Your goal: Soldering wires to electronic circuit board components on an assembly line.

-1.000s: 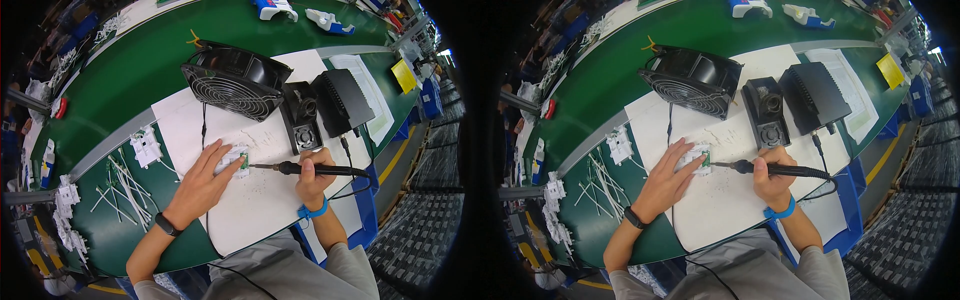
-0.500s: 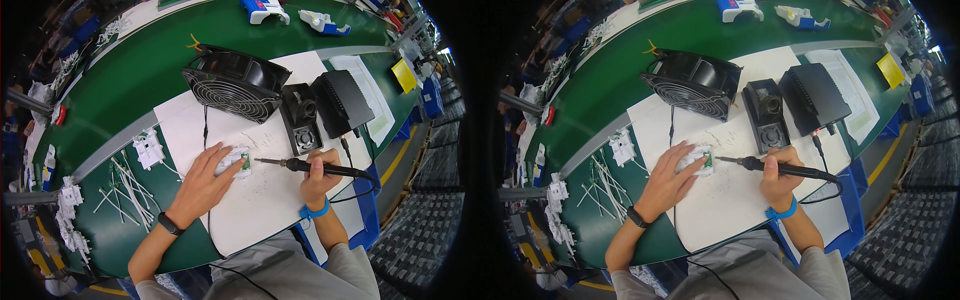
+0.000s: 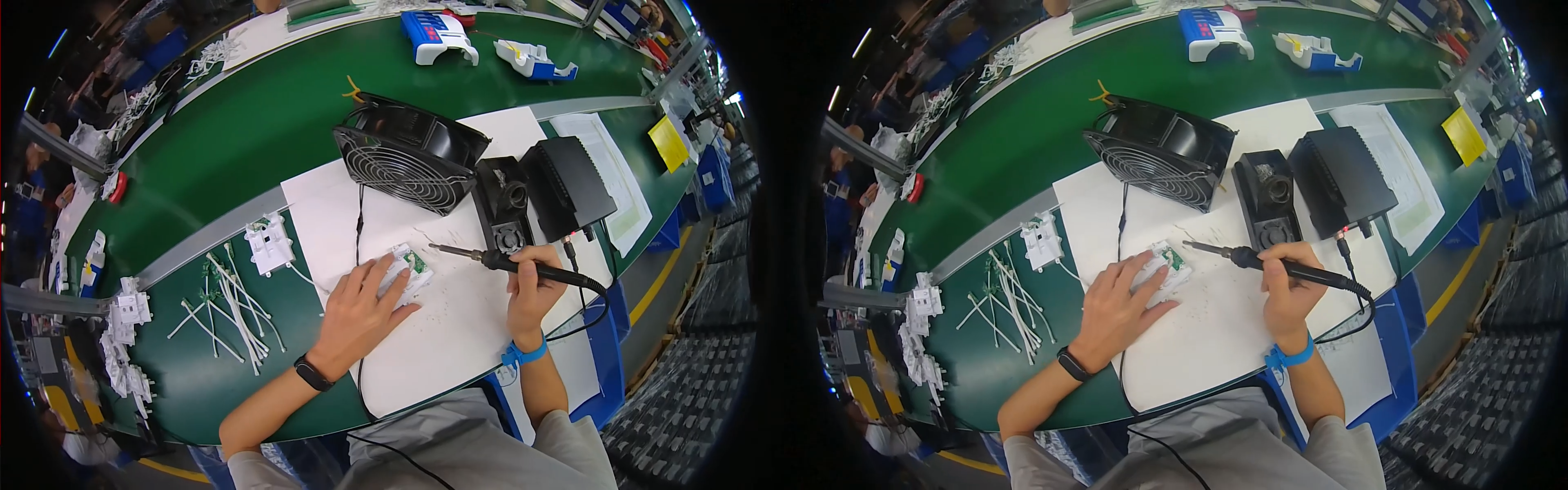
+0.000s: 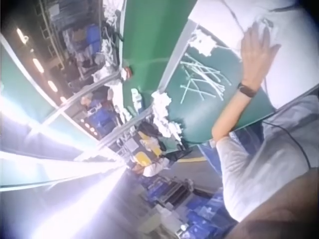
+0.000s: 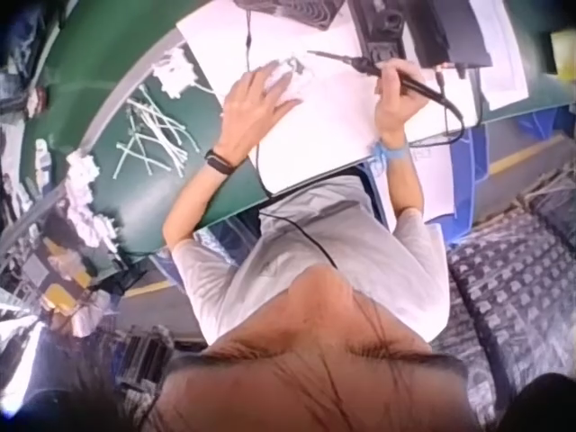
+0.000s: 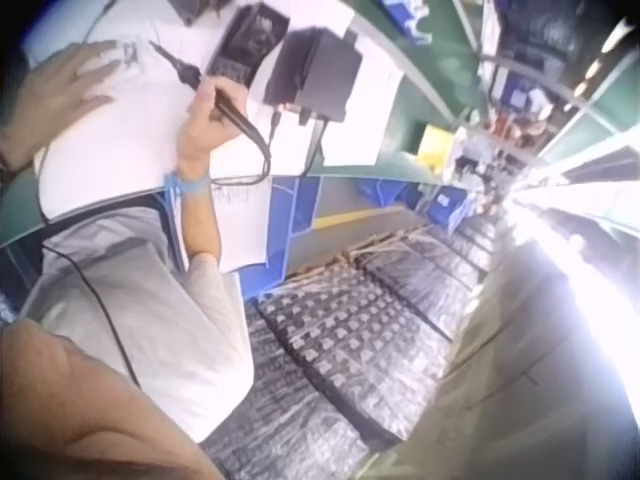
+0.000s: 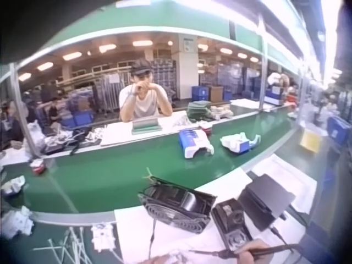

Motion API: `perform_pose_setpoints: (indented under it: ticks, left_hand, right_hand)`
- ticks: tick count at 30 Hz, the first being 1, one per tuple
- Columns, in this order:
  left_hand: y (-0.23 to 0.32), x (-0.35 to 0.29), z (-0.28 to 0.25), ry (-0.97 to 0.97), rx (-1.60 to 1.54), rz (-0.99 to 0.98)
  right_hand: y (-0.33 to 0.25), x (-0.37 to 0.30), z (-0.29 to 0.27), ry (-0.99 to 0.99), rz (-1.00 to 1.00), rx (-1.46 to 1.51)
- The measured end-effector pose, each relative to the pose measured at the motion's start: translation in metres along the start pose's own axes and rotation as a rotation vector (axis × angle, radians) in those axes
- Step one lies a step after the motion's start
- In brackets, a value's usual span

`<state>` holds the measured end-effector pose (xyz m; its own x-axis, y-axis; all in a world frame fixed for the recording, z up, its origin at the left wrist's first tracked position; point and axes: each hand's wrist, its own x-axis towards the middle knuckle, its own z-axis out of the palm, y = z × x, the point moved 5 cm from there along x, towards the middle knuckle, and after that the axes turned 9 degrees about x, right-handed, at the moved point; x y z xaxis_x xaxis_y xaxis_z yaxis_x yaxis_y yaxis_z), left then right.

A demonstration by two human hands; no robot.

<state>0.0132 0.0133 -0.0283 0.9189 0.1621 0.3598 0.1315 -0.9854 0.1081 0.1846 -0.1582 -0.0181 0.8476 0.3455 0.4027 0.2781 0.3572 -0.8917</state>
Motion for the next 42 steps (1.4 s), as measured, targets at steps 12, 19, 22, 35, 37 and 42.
perform_pose_setpoints:
  ticks: [12,19,22,35,37,42]
  left_hand:
    - [0.01,-0.011,0.001,0.043,-0.097,-0.113]
    - [0.018,-0.015,0.006,0.094,0.007,-0.129]
    - [0.019,-0.018,0.01,0.084,0.069,-0.134]
    - [0.019,-0.02,0.009,0.105,0.096,-0.118]
    - [0.018,-0.02,0.009,0.105,0.102,-0.121]
    - [0.018,-0.022,0.013,0.127,0.088,-0.113]
  right_hand:
    - [0.01,-0.003,0.011,-0.205,0.034,0.113]
    - [0.009,-0.009,0.009,-0.17,0.07,0.032]
    - [0.012,-0.013,0.008,-0.198,0.031,0.002]
    - [0.008,-0.007,0.004,-0.031,-0.14,0.035]
    - [0.009,-0.009,0.011,-0.117,-0.073,-0.046]
    - [0.017,-0.018,0.015,-0.18,0.024,0.017]
